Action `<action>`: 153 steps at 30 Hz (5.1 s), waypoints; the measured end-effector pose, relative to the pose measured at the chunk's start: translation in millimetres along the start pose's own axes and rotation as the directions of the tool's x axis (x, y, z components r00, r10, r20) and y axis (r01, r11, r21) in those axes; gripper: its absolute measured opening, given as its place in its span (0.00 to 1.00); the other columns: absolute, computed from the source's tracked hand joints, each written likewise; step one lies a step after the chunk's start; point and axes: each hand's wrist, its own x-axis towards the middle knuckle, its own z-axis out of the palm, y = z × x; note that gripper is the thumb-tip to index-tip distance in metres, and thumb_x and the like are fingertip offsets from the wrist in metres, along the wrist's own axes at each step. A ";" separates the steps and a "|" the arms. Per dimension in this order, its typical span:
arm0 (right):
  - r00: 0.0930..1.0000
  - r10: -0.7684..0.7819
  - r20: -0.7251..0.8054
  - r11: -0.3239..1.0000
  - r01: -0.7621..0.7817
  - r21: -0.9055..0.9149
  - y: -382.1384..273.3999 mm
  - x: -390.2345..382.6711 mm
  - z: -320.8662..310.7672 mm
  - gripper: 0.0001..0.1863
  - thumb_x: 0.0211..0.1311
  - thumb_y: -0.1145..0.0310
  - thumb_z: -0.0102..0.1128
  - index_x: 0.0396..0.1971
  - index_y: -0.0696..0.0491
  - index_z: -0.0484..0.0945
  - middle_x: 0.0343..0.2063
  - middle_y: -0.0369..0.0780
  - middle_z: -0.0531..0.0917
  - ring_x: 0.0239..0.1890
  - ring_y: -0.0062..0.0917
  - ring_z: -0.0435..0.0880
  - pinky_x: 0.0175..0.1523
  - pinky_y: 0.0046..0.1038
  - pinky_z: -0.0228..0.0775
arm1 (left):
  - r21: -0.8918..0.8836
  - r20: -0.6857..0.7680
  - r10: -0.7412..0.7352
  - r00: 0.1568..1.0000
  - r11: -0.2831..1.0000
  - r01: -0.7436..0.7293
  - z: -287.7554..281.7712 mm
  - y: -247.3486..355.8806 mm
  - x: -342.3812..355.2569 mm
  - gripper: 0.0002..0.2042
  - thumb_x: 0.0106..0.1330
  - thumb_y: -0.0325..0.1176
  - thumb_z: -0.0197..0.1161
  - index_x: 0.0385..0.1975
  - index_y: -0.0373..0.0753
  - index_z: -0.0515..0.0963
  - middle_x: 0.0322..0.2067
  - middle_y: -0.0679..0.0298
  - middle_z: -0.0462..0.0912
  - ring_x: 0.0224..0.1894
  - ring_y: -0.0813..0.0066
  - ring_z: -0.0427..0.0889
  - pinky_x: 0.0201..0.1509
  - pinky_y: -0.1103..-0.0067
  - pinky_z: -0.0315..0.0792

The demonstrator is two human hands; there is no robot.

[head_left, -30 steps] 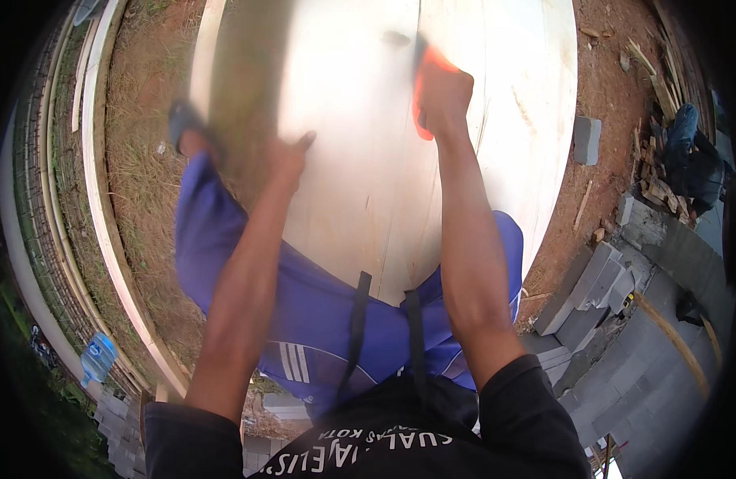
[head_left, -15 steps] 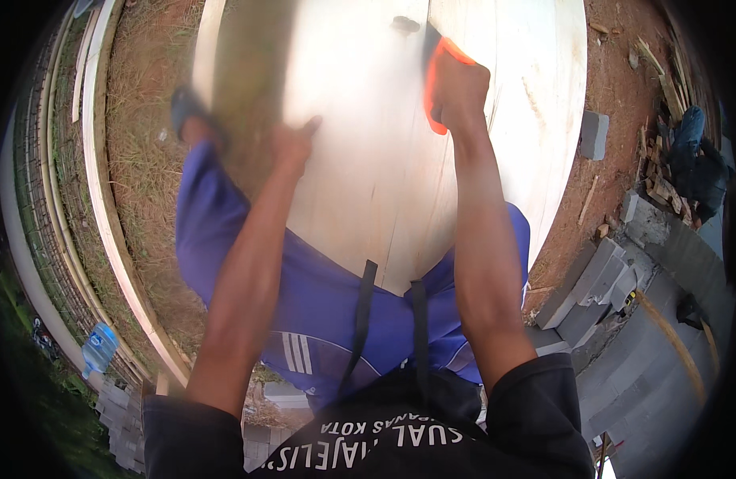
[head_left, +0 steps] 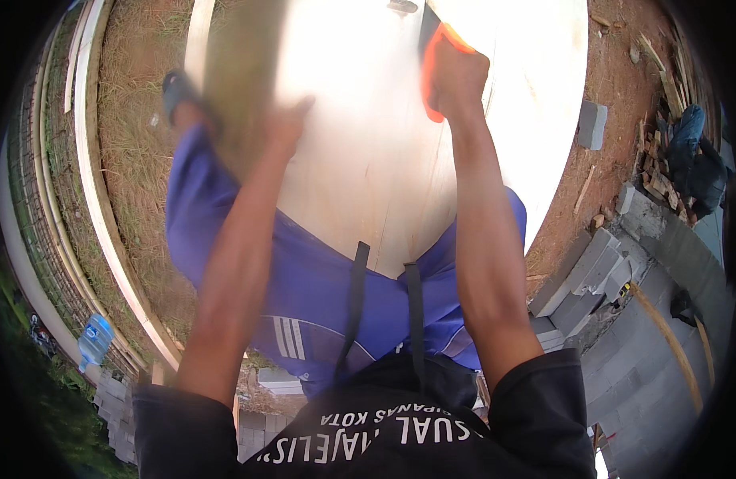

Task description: The person uses a hand saw to cut a long plank of wood placed on the ground. They hold the plank steady with their left hand and saw with their right hand, periodically pausing to reposition the saw and continue cutting.

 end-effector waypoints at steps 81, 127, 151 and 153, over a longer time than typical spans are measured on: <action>0.994 -0.109 -0.017 0.992 0.110 0.062 53.3 -46.7 -22.8 0.10 0.61 0.76 0.52 0.21 0.57 0.65 0.17 0.33 0.69 0.18 0.18 0.66 0.25 0.31 0.60 | 0.008 0.069 0.018 0.997 1.000 -0.018 -0.3 5.3 -1.2 0.29 0.64 0.40 0.79 0.50 0.17 0.78 0.48 0.41 0.85 0.50 0.55 0.84 0.54 0.63 0.76; 0.973 -0.231 -0.013 0.969 0.229 -0.090 47.9 -33.9 -20.2 0.08 0.60 0.74 0.57 0.25 0.64 0.73 0.21 0.53 0.82 0.24 0.46 0.84 0.34 0.44 0.74 | -0.021 0.124 0.027 0.992 0.999 -0.025 -5.6 0.5 -1.8 0.33 0.66 0.38 0.77 0.62 0.19 0.73 0.59 0.44 0.81 0.60 0.55 0.80 0.64 0.62 0.72; 0.973 -0.227 -0.034 0.973 0.228 0.044 80.8 -58.4 -32.0 0.07 0.59 0.76 0.54 0.26 0.65 0.76 0.16 0.42 0.75 0.20 0.23 0.73 0.29 0.35 0.66 | -0.116 0.120 0.022 0.993 0.993 -0.008 -9.8 5.0 3.4 0.35 0.64 0.40 0.79 0.61 0.19 0.73 0.57 0.42 0.82 0.61 0.50 0.80 0.65 0.59 0.71; 0.989 -0.145 0.025 0.989 0.145 0.022 46.6 8.5 -6.7 0.10 0.57 0.75 0.55 0.20 0.62 0.68 0.14 0.42 0.72 0.18 0.26 0.68 0.28 0.39 0.63 | -0.052 0.099 0.092 0.991 0.995 -0.087 -1.4 -4.1 17.2 0.33 0.64 0.40 0.78 0.58 0.19 0.75 0.55 0.43 0.83 0.57 0.49 0.82 0.62 0.59 0.73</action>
